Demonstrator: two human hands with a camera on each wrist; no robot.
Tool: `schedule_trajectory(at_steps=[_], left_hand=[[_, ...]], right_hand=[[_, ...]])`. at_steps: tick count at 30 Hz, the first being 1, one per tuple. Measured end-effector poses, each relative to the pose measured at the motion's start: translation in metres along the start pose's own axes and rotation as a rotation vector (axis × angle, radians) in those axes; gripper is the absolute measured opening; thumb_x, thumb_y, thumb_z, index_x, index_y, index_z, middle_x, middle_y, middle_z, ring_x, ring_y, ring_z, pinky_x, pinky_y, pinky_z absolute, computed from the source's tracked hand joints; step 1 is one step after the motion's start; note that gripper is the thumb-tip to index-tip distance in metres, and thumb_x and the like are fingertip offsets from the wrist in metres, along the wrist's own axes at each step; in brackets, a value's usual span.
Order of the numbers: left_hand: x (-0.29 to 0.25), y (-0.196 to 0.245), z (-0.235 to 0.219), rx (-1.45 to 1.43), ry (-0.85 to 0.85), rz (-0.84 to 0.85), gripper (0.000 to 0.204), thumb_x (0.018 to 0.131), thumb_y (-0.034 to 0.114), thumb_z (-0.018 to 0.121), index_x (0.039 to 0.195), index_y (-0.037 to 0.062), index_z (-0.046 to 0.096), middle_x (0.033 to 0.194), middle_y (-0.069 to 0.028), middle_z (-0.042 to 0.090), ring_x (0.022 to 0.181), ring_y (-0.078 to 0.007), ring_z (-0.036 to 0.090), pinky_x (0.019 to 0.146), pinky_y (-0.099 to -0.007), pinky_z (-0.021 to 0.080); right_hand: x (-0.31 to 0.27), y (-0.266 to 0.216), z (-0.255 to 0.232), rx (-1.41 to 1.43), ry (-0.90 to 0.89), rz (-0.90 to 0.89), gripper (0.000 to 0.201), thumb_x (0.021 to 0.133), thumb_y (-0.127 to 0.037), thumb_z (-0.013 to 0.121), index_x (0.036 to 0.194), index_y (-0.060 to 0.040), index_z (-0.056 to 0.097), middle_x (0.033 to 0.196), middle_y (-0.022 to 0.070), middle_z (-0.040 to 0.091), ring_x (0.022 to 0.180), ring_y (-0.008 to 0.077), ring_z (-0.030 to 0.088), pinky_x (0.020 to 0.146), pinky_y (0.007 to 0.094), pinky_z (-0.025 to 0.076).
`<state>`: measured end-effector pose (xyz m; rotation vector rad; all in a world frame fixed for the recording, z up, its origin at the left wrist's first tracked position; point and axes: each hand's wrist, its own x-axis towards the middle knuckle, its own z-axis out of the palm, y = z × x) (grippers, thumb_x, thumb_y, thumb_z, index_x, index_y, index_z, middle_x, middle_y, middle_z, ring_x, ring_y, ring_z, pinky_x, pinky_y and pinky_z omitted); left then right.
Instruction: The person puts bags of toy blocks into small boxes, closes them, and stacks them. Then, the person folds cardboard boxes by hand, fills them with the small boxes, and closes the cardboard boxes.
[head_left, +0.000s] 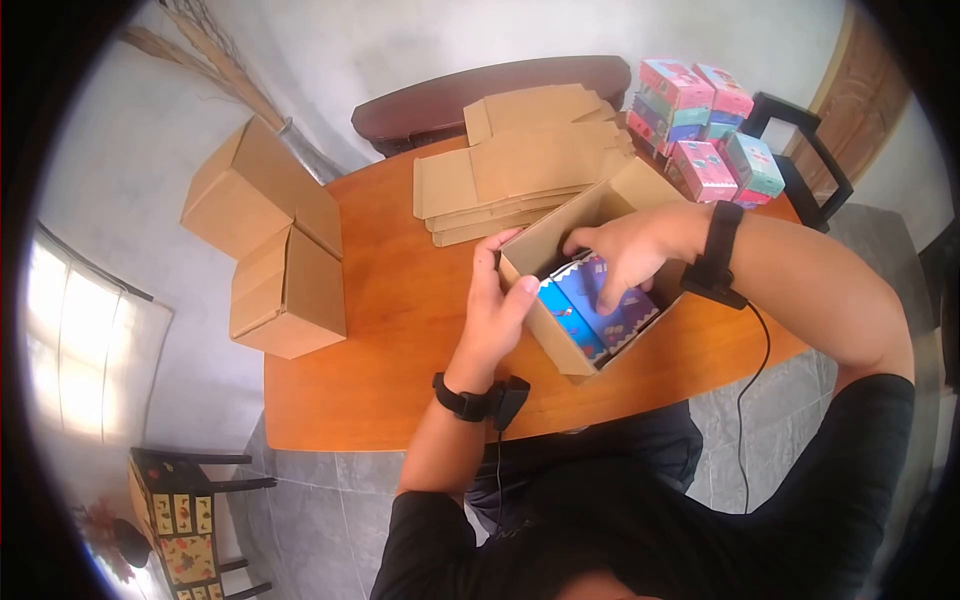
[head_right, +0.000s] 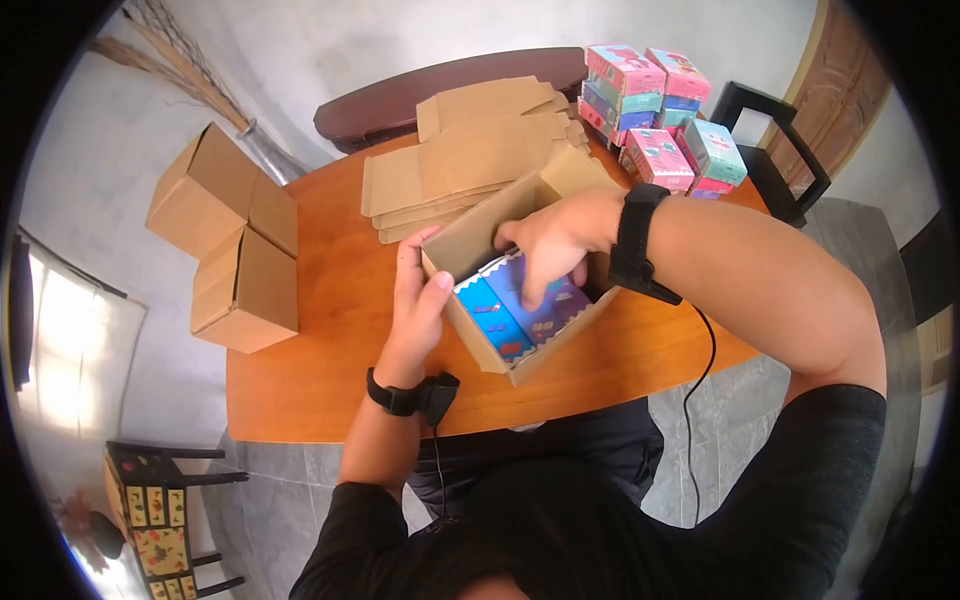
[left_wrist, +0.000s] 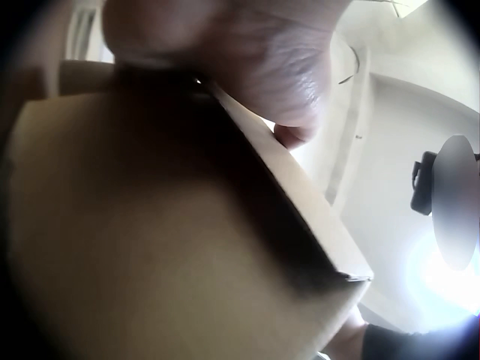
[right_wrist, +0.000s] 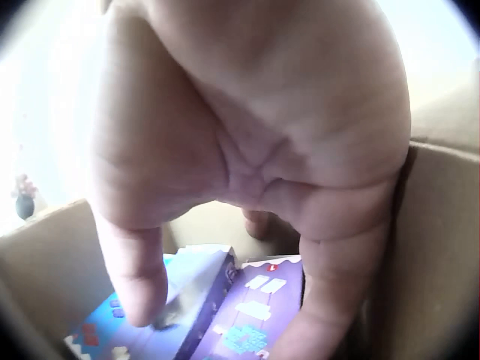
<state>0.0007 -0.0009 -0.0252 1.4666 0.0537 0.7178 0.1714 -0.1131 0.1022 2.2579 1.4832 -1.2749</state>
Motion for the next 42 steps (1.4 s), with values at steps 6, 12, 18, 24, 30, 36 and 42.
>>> schedule_trajectory(at_steps=[6,12,18,24,30,36,42], left_hand=[[0.004,-0.007,-0.008,-0.125,0.004,-0.024,0.058,0.092,0.030,0.062,0.136,-0.0001,0.040,0.129,-0.0117,0.051,0.118,-0.0188,0.049,0.103,-0.0329,0.040],[0.005,-0.010,-0.009,-0.117,-0.029,0.028,0.064,0.093,0.038,0.062,0.138,0.0000,0.037,0.131,-0.0126,0.051,0.121,-0.0203,0.049,0.104,-0.0335,0.039],[0.002,-0.002,-0.010,-0.133,-0.055,-0.018,0.068,0.094,0.041,0.062,0.140,-0.0013,0.035,0.135,-0.0148,0.050,0.125,-0.0214,0.049,0.106,-0.0345,0.039],[0.004,-0.004,-0.013,-0.138,-0.057,-0.041,0.066,0.094,0.041,0.062,0.138,-0.0017,0.037,0.134,-0.0147,0.052,0.124,-0.0217,0.051,0.106,-0.0346,0.040],[0.005,-0.007,-0.013,-0.138,-0.072,-0.007,0.065,0.094,0.040,0.061,0.138,-0.0020,0.038,0.134,-0.0145,0.052,0.125,-0.0218,0.050,0.107,-0.0351,0.039],[0.003,-0.005,-0.013,-0.136,-0.077,-0.022,0.063,0.095,0.039,0.059,0.138,-0.0020,0.038,0.135,-0.0144,0.051,0.126,-0.0221,0.049,0.108,-0.0352,0.038],[0.003,-0.012,-0.015,-0.135,-0.063,-0.019,0.063,0.095,0.038,0.058,0.139,-0.0013,0.038,0.134,-0.0145,0.051,0.125,-0.0217,0.049,0.107,-0.0352,0.038]], right_hand=[[0.008,-0.017,0.029,-0.409,0.278,-0.027,0.073,0.078,-0.034,0.076,0.141,-0.0108,0.047,0.119,0.0206,0.062,0.111,0.0368,0.063,0.087,0.0448,0.052],[0.002,-0.025,0.024,-0.475,0.212,-0.024,0.058,0.084,-0.036,0.071,0.133,-0.0090,0.054,0.120,0.0174,0.064,0.113,0.0355,0.062,0.090,0.0458,0.052],[-0.068,0.030,-0.015,0.056,0.715,-0.274,0.044,0.088,-0.038,0.069,0.118,-0.0066,0.063,0.100,0.0159,0.068,0.098,0.0284,0.066,0.083,0.0373,0.052],[-0.052,0.254,-0.036,0.018,1.667,0.471,0.083,0.076,-0.056,0.074,0.132,0.0019,0.055,0.120,0.0237,0.064,0.111,0.0374,0.063,0.095,0.0418,0.050],[-0.017,0.321,0.003,0.512,1.291,0.524,0.096,0.068,-0.060,0.074,0.136,0.0047,0.050,0.130,0.0295,0.056,0.122,0.0386,0.056,0.103,0.0403,0.045],[-0.012,0.322,0.009,0.410,1.486,0.555,0.087,0.071,-0.050,0.072,0.135,0.0058,0.050,0.127,0.0295,0.058,0.120,0.0395,0.057,0.103,0.0406,0.045],[-0.059,0.206,0.019,0.391,1.618,0.034,0.075,0.077,-0.036,0.076,0.136,0.0042,0.050,0.127,0.0253,0.059,0.120,0.0355,0.057,0.102,0.0388,0.044]])
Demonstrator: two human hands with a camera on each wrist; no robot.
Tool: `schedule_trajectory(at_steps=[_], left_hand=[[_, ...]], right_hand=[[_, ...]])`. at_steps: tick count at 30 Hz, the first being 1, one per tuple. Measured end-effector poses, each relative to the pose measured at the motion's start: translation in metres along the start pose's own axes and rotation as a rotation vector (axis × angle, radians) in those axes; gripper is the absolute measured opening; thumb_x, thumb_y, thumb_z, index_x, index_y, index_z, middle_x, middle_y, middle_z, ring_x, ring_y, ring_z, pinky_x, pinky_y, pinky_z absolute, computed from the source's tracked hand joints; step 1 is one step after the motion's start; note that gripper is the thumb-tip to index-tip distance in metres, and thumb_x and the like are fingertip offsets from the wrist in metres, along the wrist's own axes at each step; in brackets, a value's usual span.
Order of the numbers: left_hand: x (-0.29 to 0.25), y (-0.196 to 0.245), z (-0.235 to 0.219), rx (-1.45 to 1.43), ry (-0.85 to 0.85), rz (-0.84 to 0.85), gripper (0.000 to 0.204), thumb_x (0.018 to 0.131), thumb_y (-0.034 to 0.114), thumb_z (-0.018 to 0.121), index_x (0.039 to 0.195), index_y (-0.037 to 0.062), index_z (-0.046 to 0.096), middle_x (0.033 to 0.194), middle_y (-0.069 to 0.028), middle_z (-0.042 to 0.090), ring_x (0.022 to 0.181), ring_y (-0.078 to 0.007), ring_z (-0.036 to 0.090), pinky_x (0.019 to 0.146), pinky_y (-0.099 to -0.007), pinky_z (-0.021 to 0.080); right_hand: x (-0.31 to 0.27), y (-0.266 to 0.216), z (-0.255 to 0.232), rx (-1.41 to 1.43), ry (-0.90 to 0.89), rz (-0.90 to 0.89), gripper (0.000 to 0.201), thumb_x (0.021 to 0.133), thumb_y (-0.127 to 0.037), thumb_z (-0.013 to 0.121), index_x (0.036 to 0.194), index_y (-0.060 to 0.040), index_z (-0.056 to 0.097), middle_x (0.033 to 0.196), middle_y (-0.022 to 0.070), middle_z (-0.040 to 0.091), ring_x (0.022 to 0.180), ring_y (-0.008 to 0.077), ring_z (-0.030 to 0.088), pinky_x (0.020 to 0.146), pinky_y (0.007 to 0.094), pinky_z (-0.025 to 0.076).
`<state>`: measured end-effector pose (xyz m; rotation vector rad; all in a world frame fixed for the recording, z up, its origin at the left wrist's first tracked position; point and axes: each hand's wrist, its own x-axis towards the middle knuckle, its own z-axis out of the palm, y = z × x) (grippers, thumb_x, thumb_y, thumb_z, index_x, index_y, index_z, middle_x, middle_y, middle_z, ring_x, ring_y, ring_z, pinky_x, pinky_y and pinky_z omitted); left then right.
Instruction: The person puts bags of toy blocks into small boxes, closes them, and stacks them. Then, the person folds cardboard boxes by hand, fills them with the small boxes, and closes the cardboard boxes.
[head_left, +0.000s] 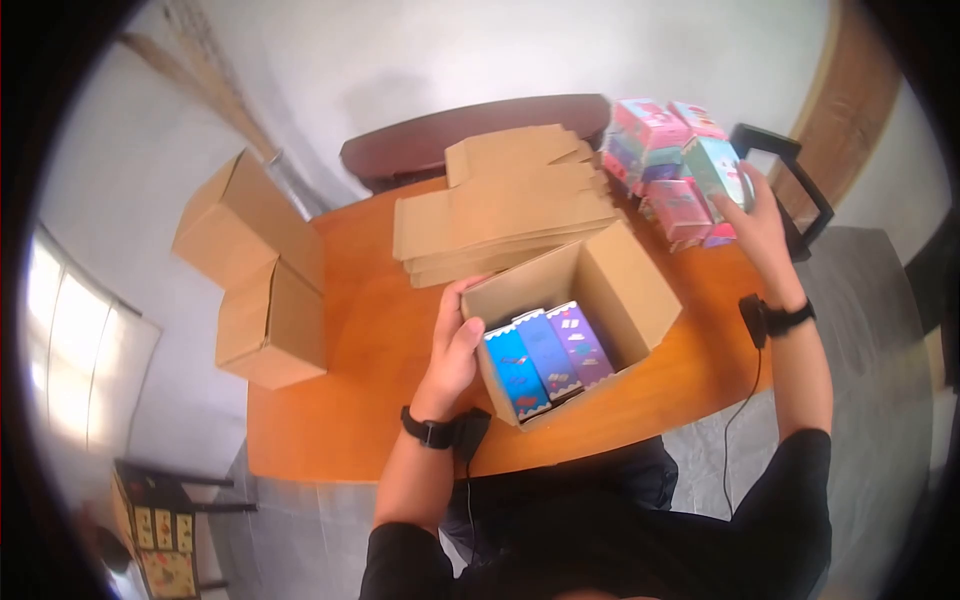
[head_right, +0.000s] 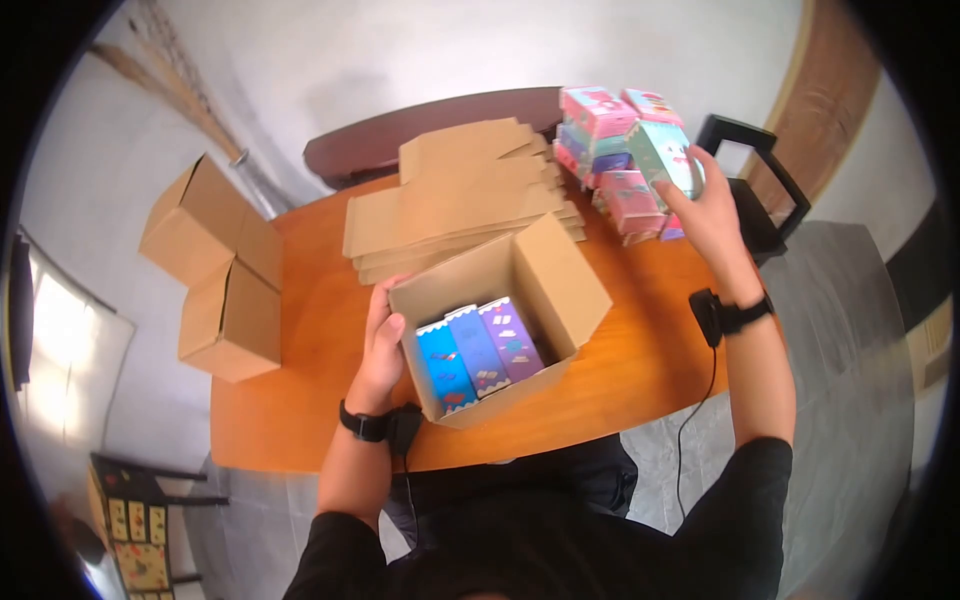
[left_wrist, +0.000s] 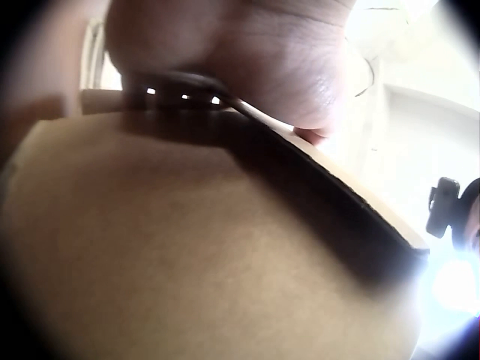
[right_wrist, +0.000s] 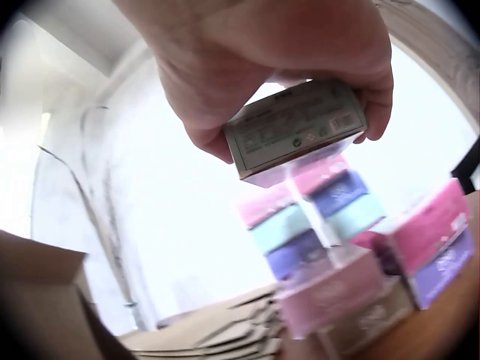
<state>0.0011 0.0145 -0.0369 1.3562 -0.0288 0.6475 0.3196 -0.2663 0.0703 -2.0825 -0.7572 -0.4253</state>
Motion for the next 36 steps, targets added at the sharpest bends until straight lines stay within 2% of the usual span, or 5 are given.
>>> schedule_trajectory(at_steps=[5,14,22,31,36], left_hand=[[0.000,-0.002,-0.001,-0.010,0.009,-0.018,0.061,0.094,0.035,0.058,0.140,-0.0004,0.038,0.135,-0.0143,0.051,0.124,-0.0215,0.049,0.107,-0.0351,0.038],[-0.001,0.004,0.000,-0.046,-0.022,-0.031,0.061,0.095,0.033,0.059,0.141,0.0012,0.036,0.137,-0.0136,0.048,0.128,-0.0218,0.046,0.109,-0.0362,0.037],[-0.002,0.009,-0.002,-0.111,0.107,0.118,0.072,0.094,0.044,0.059,0.146,0.0038,0.030,0.150,-0.0150,0.035,0.135,-0.0302,0.039,0.114,-0.0430,0.031],[-0.004,0.004,0.016,-0.154,0.355,0.330,0.062,0.092,0.053,0.051,0.139,0.0143,0.039,0.160,-0.0079,0.025,0.140,-0.0450,0.033,0.113,-0.0554,0.034],[-0.002,0.013,0.008,-1.028,0.362,0.171,0.053,0.095,0.042,0.044,0.140,0.0154,0.042,0.159,-0.0098,0.028,0.143,-0.0420,0.030,0.115,-0.0564,0.031]], right_hand=[[-0.066,-0.135,-0.001,-0.006,-0.304,-0.592,0.071,0.077,-0.030,0.075,0.138,-0.0042,0.052,0.133,0.0237,0.055,0.119,0.0364,0.058,0.099,0.0378,0.048],[-0.116,-0.180,0.052,-0.056,-0.967,-0.469,0.075,0.085,-0.050,0.070,0.139,-0.0034,0.049,0.137,0.0318,0.050,0.114,0.0442,0.060,0.097,0.0463,0.049],[-0.104,-0.101,0.030,0.602,-0.202,-0.167,0.061,0.099,-0.047,0.051,0.135,0.0019,0.051,0.135,0.0159,0.057,0.126,0.0264,0.053,0.106,0.0407,0.038],[-0.174,-0.091,0.067,1.026,-0.316,-0.017,0.099,0.088,-0.067,0.059,0.154,-0.0008,0.026,0.158,0.0194,0.028,0.147,0.0317,0.028,0.119,0.0419,0.021],[-0.164,-0.097,0.057,0.645,-0.540,-0.329,0.085,0.087,-0.059,0.064,0.149,-0.0056,0.040,0.160,0.0255,0.023,0.148,0.0385,0.026,0.118,0.0457,0.022]])
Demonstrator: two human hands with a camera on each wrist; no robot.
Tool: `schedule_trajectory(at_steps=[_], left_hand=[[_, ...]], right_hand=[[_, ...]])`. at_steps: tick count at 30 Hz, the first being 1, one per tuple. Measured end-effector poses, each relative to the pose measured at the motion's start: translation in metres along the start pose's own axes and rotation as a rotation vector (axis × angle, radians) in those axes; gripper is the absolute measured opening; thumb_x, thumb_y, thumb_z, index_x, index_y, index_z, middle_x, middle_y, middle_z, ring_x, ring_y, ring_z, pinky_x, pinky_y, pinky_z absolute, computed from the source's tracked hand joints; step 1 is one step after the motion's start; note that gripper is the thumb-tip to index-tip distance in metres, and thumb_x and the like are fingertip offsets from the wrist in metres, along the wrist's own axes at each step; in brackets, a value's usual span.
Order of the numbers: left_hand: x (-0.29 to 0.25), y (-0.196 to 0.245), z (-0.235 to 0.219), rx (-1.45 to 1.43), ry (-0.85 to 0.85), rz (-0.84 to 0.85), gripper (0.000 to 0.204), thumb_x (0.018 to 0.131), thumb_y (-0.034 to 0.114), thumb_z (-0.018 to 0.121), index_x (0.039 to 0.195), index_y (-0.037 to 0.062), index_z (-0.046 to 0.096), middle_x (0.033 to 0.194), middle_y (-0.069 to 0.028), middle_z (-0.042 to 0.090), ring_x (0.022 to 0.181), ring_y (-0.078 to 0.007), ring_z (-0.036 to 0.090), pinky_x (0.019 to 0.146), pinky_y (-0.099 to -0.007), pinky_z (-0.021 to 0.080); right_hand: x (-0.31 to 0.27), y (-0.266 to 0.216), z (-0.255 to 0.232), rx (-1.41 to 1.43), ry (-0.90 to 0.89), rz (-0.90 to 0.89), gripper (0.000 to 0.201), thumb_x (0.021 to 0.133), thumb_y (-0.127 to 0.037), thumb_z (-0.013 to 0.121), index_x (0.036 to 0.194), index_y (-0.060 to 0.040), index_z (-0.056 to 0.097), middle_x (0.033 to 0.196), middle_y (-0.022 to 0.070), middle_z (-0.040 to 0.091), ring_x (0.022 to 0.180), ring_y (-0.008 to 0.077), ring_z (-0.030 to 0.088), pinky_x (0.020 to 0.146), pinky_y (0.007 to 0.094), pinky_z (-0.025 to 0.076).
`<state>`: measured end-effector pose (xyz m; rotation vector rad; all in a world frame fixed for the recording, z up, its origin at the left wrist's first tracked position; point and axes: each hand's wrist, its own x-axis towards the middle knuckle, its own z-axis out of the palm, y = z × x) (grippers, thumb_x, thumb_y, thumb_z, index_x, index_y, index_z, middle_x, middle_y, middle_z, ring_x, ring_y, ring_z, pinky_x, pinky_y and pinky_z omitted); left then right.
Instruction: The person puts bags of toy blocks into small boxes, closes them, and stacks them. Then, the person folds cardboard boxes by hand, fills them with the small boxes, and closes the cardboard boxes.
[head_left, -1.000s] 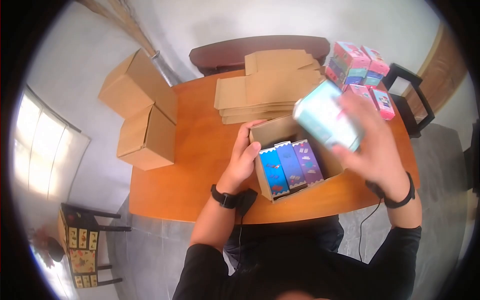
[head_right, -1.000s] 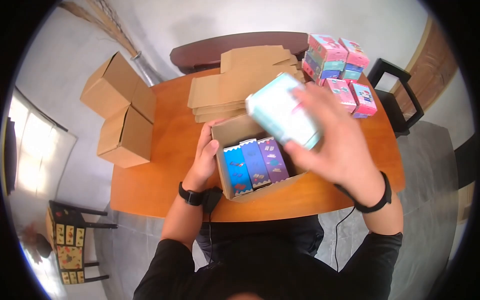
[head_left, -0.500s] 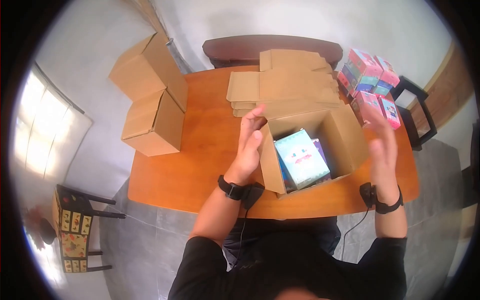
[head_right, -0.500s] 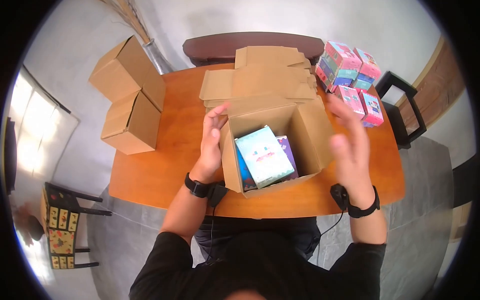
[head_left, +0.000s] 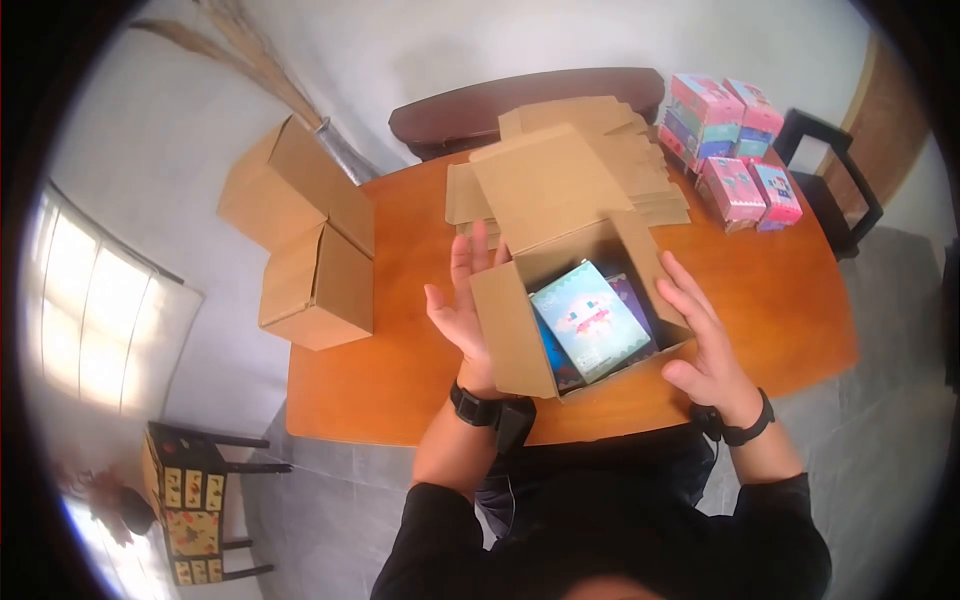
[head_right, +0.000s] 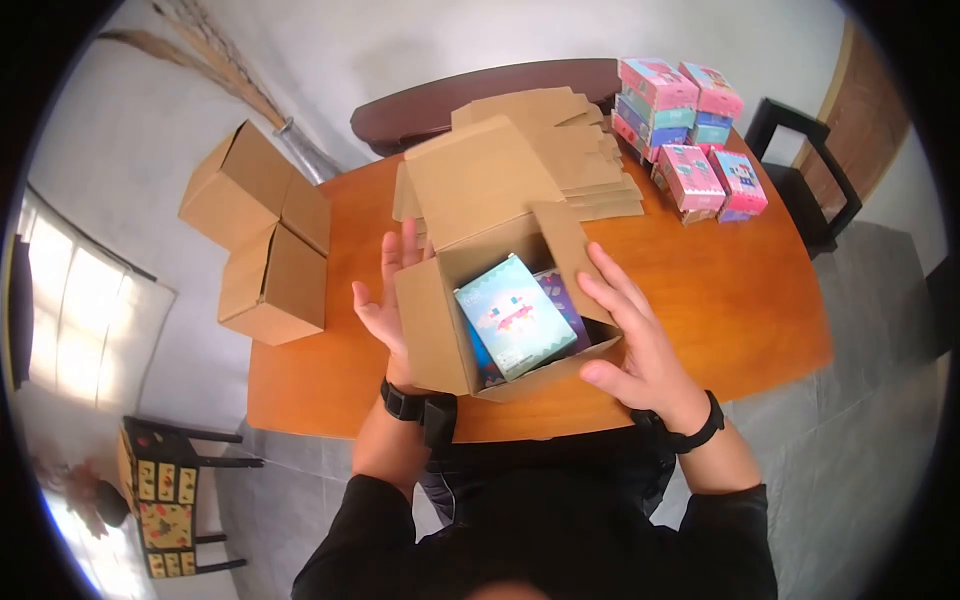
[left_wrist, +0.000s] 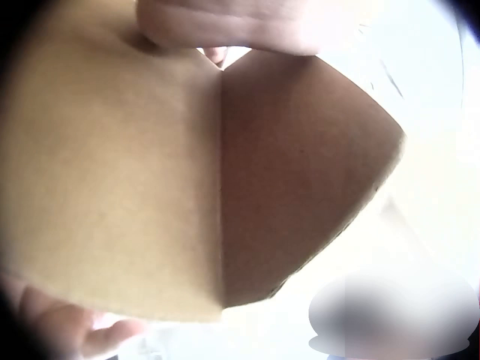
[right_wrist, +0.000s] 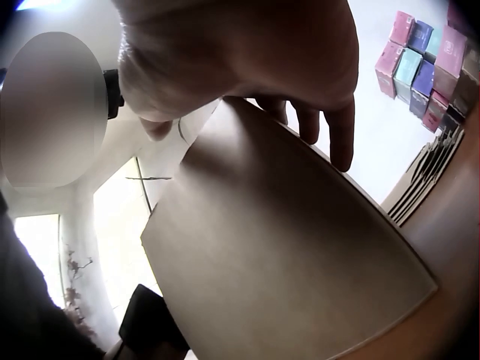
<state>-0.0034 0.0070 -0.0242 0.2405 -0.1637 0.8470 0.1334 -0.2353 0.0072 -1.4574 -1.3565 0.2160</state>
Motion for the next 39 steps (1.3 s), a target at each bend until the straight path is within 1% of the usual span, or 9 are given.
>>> schedule_trajectory(at_steps=[7,16,18,21,25,26,35,36,39], left_hand=[[-0.014,-0.016,0.033,0.787,-0.128,0.352,0.075,0.097,0.053,0.050,0.156,0.0221,0.016,0.161,-0.0094,0.022,0.141,-0.0373,0.033,0.113,-0.0513,0.036],[-0.009,-0.002,0.019,1.069,-0.367,0.055,0.093,0.093,0.065,0.052,0.158,0.0187,0.004,0.159,-0.0156,0.021,0.138,-0.0311,0.033,0.113,-0.0489,0.032],[-0.009,-0.002,0.014,1.053,-0.353,0.032,0.093,0.093,0.066,0.051,0.158,0.0180,0.006,0.158,-0.0157,0.023,0.138,-0.0307,0.033,0.113,-0.0485,0.032],[-0.007,-0.002,0.007,1.037,-0.380,0.026,0.093,0.093,0.067,0.050,0.158,0.0167,0.008,0.157,-0.0160,0.025,0.138,-0.0301,0.034,0.113,-0.0477,0.033],[-0.015,-0.005,0.008,0.952,-0.405,-0.007,0.092,0.093,0.065,0.049,0.157,0.0145,0.006,0.157,-0.0154,0.026,0.139,-0.0330,0.040,0.110,-0.0487,0.042],[-0.017,-0.005,0.009,0.904,-0.392,-0.049,0.093,0.093,0.064,0.050,0.157,0.0145,0.004,0.157,-0.0153,0.026,0.138,-0.0338,0.041,0.109,-0.0492,0.043],[-0.022,-0.009,0.039,0.959,-0.390,-0.015,0.116,0.083,0.066,0.066,0.158,0.0156,-0.006,0.164,-0.0134,0.002,0.150,-0.0313,0.014,0.119,-0.0497,0.022],[-0.014,0.000,0.016,0.886,-0.511,-0.024,0.109,0.091,0.045,0.068,0.157,0.0079,-0.010,0.165,-0.0146,0.000,0.152,-0.0278,0.003,0.121,-0.0430,0.009],[-0.013,0.000,0.022,1.078,-0.452,-0.015,0.099,0.094,0.026,0.063,0.157,0.0086,-0.011,0.165,-0.0143,-0.001,0.152,-0.0273,0.003,0.121,-0.0425,0.010]], right_hand=[[-0.005,-0.009,0.007,-0.050,-0.023,-0.014,0.057,0.096,-0.041,0.059,0.138,-0.0022,0.053,0.159,0.0273,0.025,0.145,0.0416,0.030,0.116,0.0452,0.025],[0.005,-0.025,0.026,0.198,0.283,0.073,0.063,0.101,-0.028,0.052,0.155,-0.0045,0.028,0.149,0.0258,0.043,0.140,0.0322,0.041,0.114,0.0412,0.029],[0.026,-0.035,-0.002,0.125,0.217,0.194,0.066,0.098,-0.026,0.058,0.152,0.0005,0.031,0.119,0.0220,0.066,0.109,0.0241,0.063,0.096,0.0354,0.046],[0.063,-0.033,-0.025,0.072,0.142,0.330,0.072,0.095,-0.032,0.065,0.150,0.0016,0.033,0.092,0.0106,0.071,0.087,0.0153,0.065,0.079,0.0308,0.049],[0.101,-0.013,-0.027,0.278,0.151,0.238,0.046,0.096,-0.044,0.062,0.109,-0.0006,0.067,0.079,0.0019,0.064,0.076,0.0087,0.057,0.066,0.0232,0.043],[0.108,-0.019,-0.024,0.246,0.189,0.285,0.047,0.097,-0.048,0.059,0.087,-0.0030,0.069,0.079,0.0006,0.063,0.075,0.0084,0.055,0.066,0.0226,0.041],[0.151,0.011,-0.025,-0.141,0.367,0.020,0.036,0.095,-0.033,0.069,0.085,0.0024,0.069,0.090,0.0019,0.062,0.084,0.0113,0.055,0.075,0.0272,0.044],[0.151,0.011,-0.022,-0.132,0.355,0.020,0.036,0.095,-0.033,0.069,0.085,0.0024,0.069,0.090,0.0019,0.062,0.084,0.0113,0.055,0.075,0.0272,0.044],[0.143,-0.003,-0.021,0.362,0.157,0.008,0.039,0.092,-0.033,0.070,0.112,-0.0004,0.063,0.115,0.0069,0.064,0.107,0.0156,0.059,0.094,0.0311,0.045]])
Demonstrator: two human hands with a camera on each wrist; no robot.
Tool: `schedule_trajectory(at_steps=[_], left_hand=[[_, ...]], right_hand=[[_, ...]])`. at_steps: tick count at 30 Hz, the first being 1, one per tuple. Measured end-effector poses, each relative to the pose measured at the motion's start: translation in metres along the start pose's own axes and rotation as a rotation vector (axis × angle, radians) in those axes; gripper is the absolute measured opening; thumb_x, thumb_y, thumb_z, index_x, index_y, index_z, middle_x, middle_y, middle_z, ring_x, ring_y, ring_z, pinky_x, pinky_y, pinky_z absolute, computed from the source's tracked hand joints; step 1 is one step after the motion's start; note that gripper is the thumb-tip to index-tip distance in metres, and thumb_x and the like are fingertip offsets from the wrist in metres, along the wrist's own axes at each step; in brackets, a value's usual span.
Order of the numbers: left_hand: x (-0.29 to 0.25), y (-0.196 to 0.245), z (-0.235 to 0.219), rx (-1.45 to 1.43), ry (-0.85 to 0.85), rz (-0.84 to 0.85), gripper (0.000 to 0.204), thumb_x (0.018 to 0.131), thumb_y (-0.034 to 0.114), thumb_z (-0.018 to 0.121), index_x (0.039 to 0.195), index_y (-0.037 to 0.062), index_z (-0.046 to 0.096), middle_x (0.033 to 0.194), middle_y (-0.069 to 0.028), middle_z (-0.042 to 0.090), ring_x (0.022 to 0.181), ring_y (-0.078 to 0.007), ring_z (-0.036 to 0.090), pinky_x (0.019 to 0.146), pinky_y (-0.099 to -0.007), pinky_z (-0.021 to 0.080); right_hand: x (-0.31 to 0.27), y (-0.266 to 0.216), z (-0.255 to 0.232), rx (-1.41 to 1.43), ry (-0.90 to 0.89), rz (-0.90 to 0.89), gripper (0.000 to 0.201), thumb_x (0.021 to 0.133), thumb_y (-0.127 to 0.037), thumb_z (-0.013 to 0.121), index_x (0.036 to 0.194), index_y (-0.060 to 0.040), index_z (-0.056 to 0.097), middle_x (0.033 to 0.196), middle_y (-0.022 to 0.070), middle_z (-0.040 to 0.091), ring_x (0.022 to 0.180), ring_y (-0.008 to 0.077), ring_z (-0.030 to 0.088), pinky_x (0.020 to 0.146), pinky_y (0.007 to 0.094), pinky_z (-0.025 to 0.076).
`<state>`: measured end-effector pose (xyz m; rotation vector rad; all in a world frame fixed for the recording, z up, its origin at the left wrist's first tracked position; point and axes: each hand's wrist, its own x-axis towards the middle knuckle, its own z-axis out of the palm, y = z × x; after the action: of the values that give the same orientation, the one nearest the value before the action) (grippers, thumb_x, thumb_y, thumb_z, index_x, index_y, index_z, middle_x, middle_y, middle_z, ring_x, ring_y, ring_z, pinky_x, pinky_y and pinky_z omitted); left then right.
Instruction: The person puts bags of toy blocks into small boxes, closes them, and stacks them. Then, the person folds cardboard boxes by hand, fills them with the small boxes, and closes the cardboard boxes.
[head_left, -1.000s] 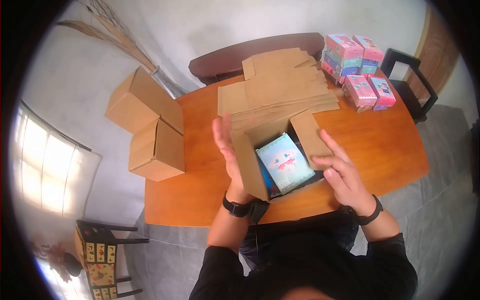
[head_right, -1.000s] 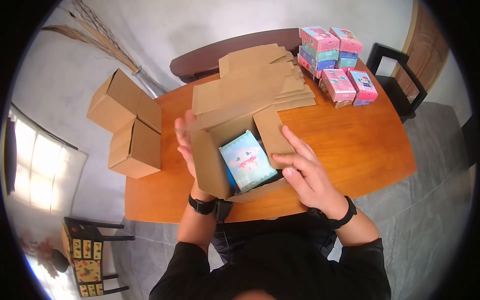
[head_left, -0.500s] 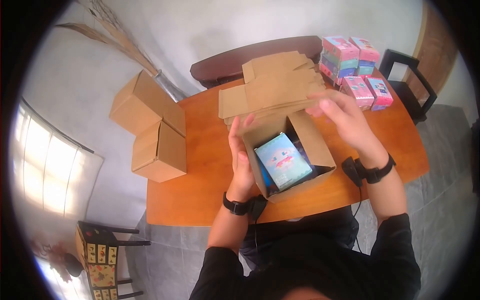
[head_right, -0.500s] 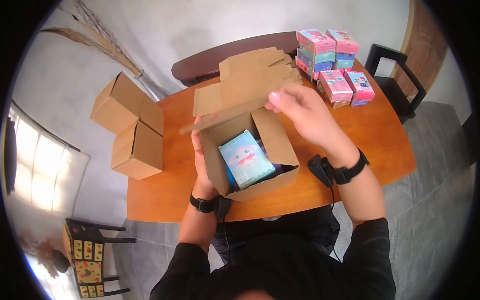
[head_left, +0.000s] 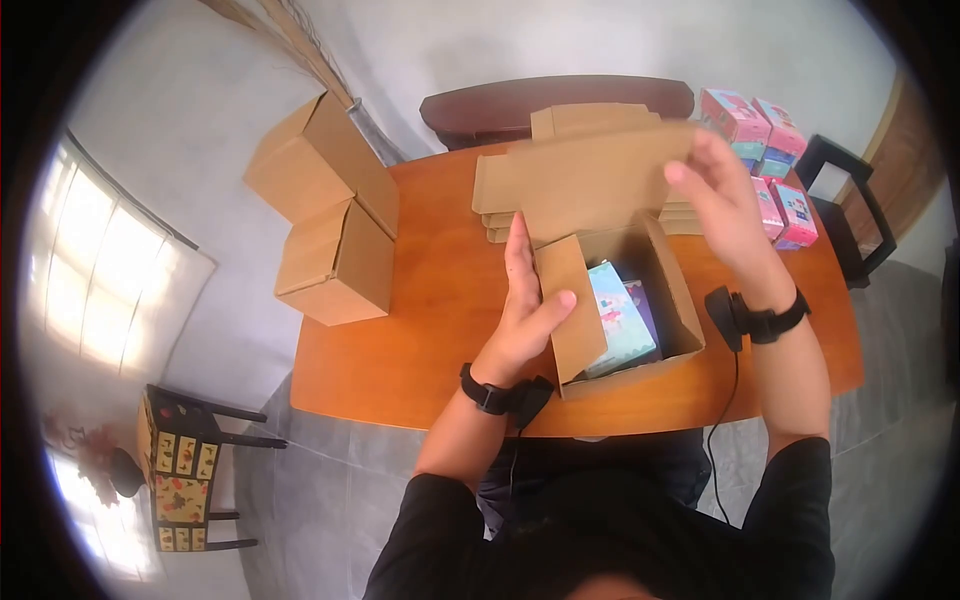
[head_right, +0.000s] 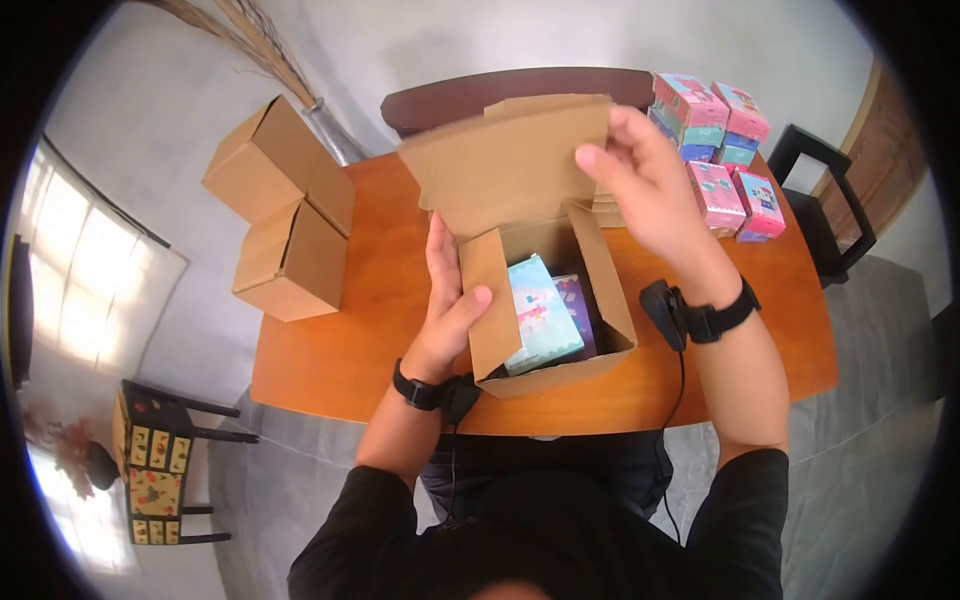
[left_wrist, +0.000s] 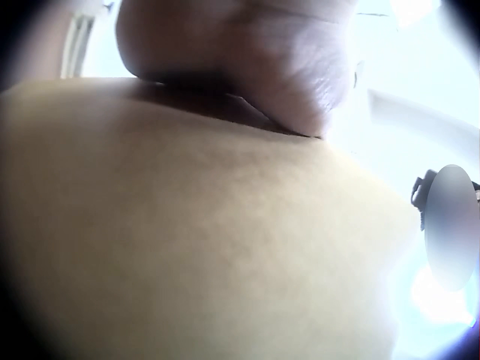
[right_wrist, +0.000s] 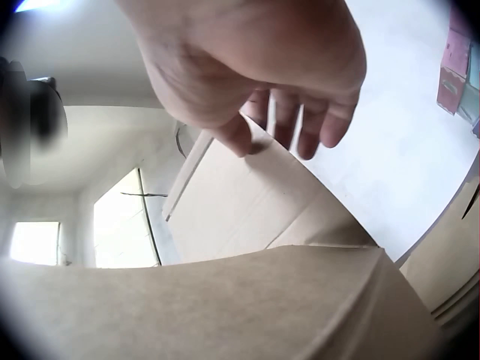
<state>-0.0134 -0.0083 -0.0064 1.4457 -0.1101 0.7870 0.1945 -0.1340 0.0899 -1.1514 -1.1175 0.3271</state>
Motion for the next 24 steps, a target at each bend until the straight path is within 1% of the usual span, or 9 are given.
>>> schedule_trajectory(at_steps=[1,5,8,10,13,16,18,22,24], left_hand=[[0.000,-0.004,-0.003,0.033,0.033,-0.020,0.089,0.093,0.013,0.056,0.158,0.0080,-0.006,0.164,-0.0142,0.005,0.151,-0.0270,0.010,0.121,-0.0413,0.015],[0.001,-0.013,-0.012,-0.073,0.162,-0.116,0.080,0.095,0.017,0.056,0.158,0.0061,0.008,0.162,-0.0149,0.018,0.147,-0.0276,0.023,0.119,-0.0406,0.021],[-0.003,-0.025,-0.030,0.342,0.145,0.125,0.065,0.099,0.019,0.052,0.155,0.0047,0.021,0.157,-0.0149,0.030,0.142,-0.0278,0.034,0.117,-0.0407,0.026],[-0.004,-0.024,-0.023,-0.166,-0.021,0.193,0.059,0.100,0.014,0.049,0.153,0.0046,0.025,0.155,-0.0154,0.033,0.141,-0.0285,0.036,0.116,-0.0420,0.027],[-0.005,-0.019,-0.006,-0.046,0.028,0.116,0.069,0.098,0.016,0.051,0.156,0.0054,0.016,0.157,-0.0144,0.029,0.141,-0.0286,0.034,0.116,-0.0428,0.028],[-0.002,-0.011,-0.002,0.012,0.064,0.000,0.081,0.093,0.015,0.054,0.158,0.0071,0.006,0.158,-0.0130,0.025,0.144,-0.0267,0.029,0.117,-0.0418,0.025],[0.000,-0.009,-0.005,-0.075,-0.001,-0.013,0.085,0.087,0.005,0.052,0.159,0.0087,0.006,0.158,-0.0123,0.023,0.146,-0.0259,0.024,0.118,-0.0408,0.024],[-0.002,-0.008,-0.002,-0.075,0.047,-0.034,0.085,0.084,0.001,0.051,0.158,0.0093,0.010,0.154,-0.0117,0.028,0.142,-0.0242,0.027,0.116,-0.0387,0.027],[-0.005,-0.007,-0.004,-0.144,0.044,-0.140,0.068,0.085,0.003,0.051,0.150,0.0073,0.029,0.149,-0.0122,0.034,0.135,-0.0236,0.034,0.113,-0.0382,0.029]], right_hand=[[-0.009,-0.001,-0.001,-0.007,-0.007,0.005,0.039,0.092,-0.033,0.070,0.112,-0.0004,0.063,0.115,0.0069,0.064,0.107,0.0156,0.059,0.094,0.0311,0.045],[-0.054,0.000,-0.016,-0.059,-0.248,-0.163,0.060,0.083,-0.048,0.076,0.120,-0.0040,0.058,0.125,0.0125,0.062,0.129,0.0307,0.049,0.110,0.0460,0.035],[-0.079,0.010,-0.017,-0.301,-0.288,-0.274,0.068,0.078,-0.051,0.080,0.122,-0.0046,0.058,0.132,0.0158,0.059,0.136,0.0385,0.043,0.113,0.0525,0.029],[-0.085,0.016,-0.015,-0.428,-0.257,-0.335,0.069,0.077,-0.051,0.081,0.123,-0.0047,0.057,0.134,0.0169,0.058,0.137,0.0412,0.041,0.114,0.0543,0.028],[-0.087,0.015,-0.009,-0.377,-0.257,-0.390,0.077,0.076,-0.045,0.084,0.133,-0.0065,0.050,0.143,0.0192,0.050,0.141,0.0414,0.036,0.115,0.0523,0.028],[-0.091,0.003,0.022,-0.268,-0.053,-0.320,0.085,0.081,-0.035,0.081,0.147,-0.0070,0.036,0.149,0.0204,0.042,0.143,0.0403,0.033,0.116,0.0494,0.027],[-0.100,0.001,0.034,-0.058,0.126,0.075,0.091,0.088,-0.025,0.073,0.156,-0.0080,0.015,0.154,0.0229,0.034,0.144,0.0374,0.032,0.117,0.0462,0.025],[-0.113,0.006,0.005,-0.199,-0.281,0.189,0.091,0.094,-0.023,0.064,0.158,-0.0114,0.001,0.154,0.0274,0.032,0.143,0.0354,0.034,0.115,0.0441,0.030],[-0.114,0.009,0.013,-0.196,-0.105,0.062,0.095,0.091,-0.029,0.067,0.158,-0.0119,0.001,0.152,0.0264,0.034,0.142,0.0373,0.035,0.114,0.0469,0.031]])
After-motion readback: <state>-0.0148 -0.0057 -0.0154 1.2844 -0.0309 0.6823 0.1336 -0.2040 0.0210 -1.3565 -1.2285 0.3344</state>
